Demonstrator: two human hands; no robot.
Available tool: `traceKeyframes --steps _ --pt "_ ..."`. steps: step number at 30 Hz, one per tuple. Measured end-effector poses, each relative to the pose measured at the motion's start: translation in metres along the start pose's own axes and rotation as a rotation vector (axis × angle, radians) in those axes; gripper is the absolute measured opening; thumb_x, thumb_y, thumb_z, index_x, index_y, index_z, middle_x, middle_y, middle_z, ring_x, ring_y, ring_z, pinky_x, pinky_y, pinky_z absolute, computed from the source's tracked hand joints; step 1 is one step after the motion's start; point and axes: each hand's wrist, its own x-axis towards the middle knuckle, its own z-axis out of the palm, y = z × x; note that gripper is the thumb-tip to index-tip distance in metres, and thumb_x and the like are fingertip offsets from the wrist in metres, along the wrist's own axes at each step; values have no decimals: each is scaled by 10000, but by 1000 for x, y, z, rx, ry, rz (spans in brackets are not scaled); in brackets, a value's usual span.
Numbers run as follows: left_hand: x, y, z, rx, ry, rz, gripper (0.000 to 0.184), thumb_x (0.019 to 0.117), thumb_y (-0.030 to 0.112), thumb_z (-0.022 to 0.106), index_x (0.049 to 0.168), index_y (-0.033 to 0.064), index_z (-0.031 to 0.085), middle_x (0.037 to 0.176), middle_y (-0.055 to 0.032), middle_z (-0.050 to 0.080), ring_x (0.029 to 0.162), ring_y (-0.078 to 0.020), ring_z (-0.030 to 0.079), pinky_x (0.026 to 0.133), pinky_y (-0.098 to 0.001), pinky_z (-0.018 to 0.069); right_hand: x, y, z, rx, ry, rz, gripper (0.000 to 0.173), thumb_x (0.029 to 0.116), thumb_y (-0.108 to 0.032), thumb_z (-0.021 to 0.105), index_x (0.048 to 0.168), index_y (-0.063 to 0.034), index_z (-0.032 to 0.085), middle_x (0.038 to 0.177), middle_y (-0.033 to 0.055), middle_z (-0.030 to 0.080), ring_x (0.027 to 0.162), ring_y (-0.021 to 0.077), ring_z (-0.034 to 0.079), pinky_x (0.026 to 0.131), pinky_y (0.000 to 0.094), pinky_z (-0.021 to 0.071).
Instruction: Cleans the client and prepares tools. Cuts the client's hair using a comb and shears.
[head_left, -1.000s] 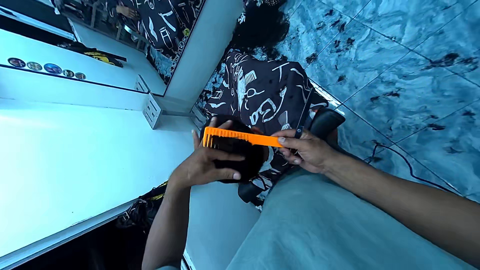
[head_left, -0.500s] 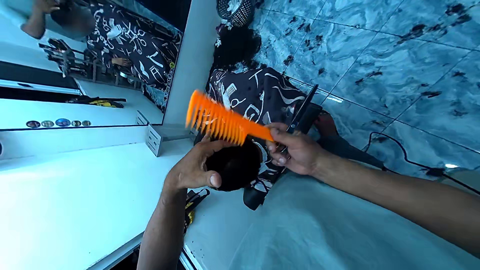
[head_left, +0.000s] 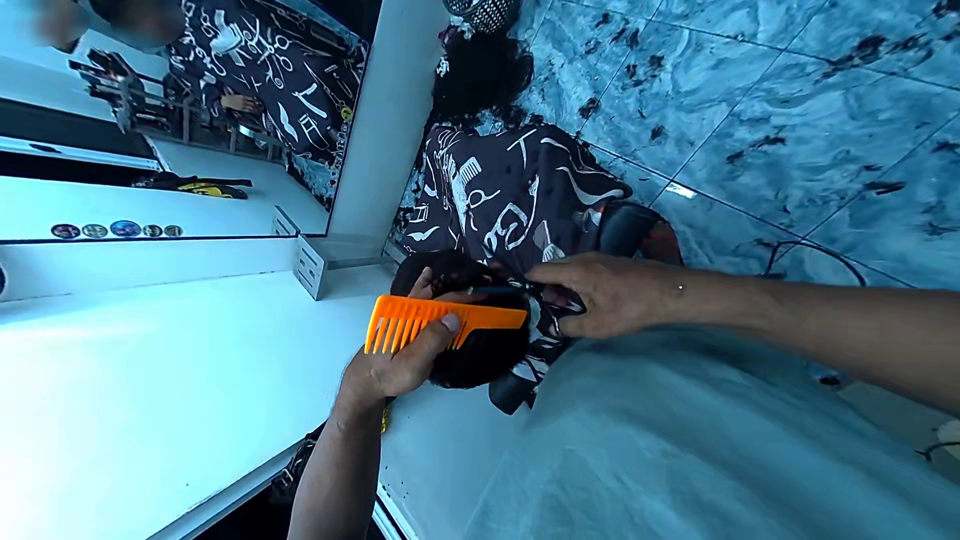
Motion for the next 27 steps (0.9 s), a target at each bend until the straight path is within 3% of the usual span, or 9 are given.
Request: traceKeyframes --steps 2,6,10,13,16,19,22,25,27 --pt "-1 3 0 9 13 -5 378 1040 336 491 1192 71 715 1214 -13 746 1255 -121 635 1276 -491 272 12 -7 -9 -104 5 -113 461 830 -149 750 1284 -149 674 946 1 682 799 127 652 733 366 580" --pt "1 3 -2 64 -21 5 449 1055 374 427 1263 94 709 1268 -7 727 1290 -141 612 1279 -519 251 21 -10 -24 -198 22 -111 314 846 -47 693 1121 -192 736 763 -61 653 632 83 606 569 348 539" --pt "2 2 -2 36 13 38 400 1054 340 462 1228 77 708 1269 -28 724 1300 -151 605 1264 -496 291 19 -7 -17 -159 87 -166 393 823 -66 720 1212 -119 722 1005 -3 706 847 126 672 766 348 591" --pt "6 4 -4 64 -38 35 442 1056 366 425 1261 98 710 1328 -13 693 1353 -154 556 1278 -529 242 20 -3 -12 -167 152 -190 270 819 -24 684 1055 -137 748 890 -27 704 773 104 666 691 336 584" --pt "5 5 -3 69 -23 33 418 1059 368 443 1244 106 711 1317 -16 695 1352 -150 555 1262 -503 286 18 -2 -12 -157 111 -194 377 828 -78 683 1199 -126 718 1007 -15 685 866 107 656 768 324 579" --pt "8 6 -3 71 -31 38 431 1057 371 434 1255 106 711 1331 -13 688 1355 -164 552 1266 -547 252 20 2 -10 -142 183 -231 276 810 -33 678 1056 -131 756 900 -27 710 782 96 668 699 317 585" --pt "9 8 -4 78 -47 5 413 1051 365 446 1264 119 700 1343 -3 677 1362 -155 543 1270 -541 256 17 1 -11 -138 131 -219 354 829 -104 695 1181 -124 719 1009 -13 676 887 104 651 780 311 576" --pt "13 13 0 78 -29 -22 433 1063 377 414 1252 138 721 1276 24 717 1321 -140 580 1273 -565 220 14 4 -11 -58 184 -164 256 822 -20 667 1038 -125 756 876 -24 707 768 85 663 691 311 584" --pt "11 16 8 -11 70 -86 458 1071 408 395 1178 124 738 1232 2 740 1317 -169 593 1284 -567 198 6 10 -8 231 103 9 142 899 -22 634 983 -112 705 859 -8 716 727 84 669 656 309 584"
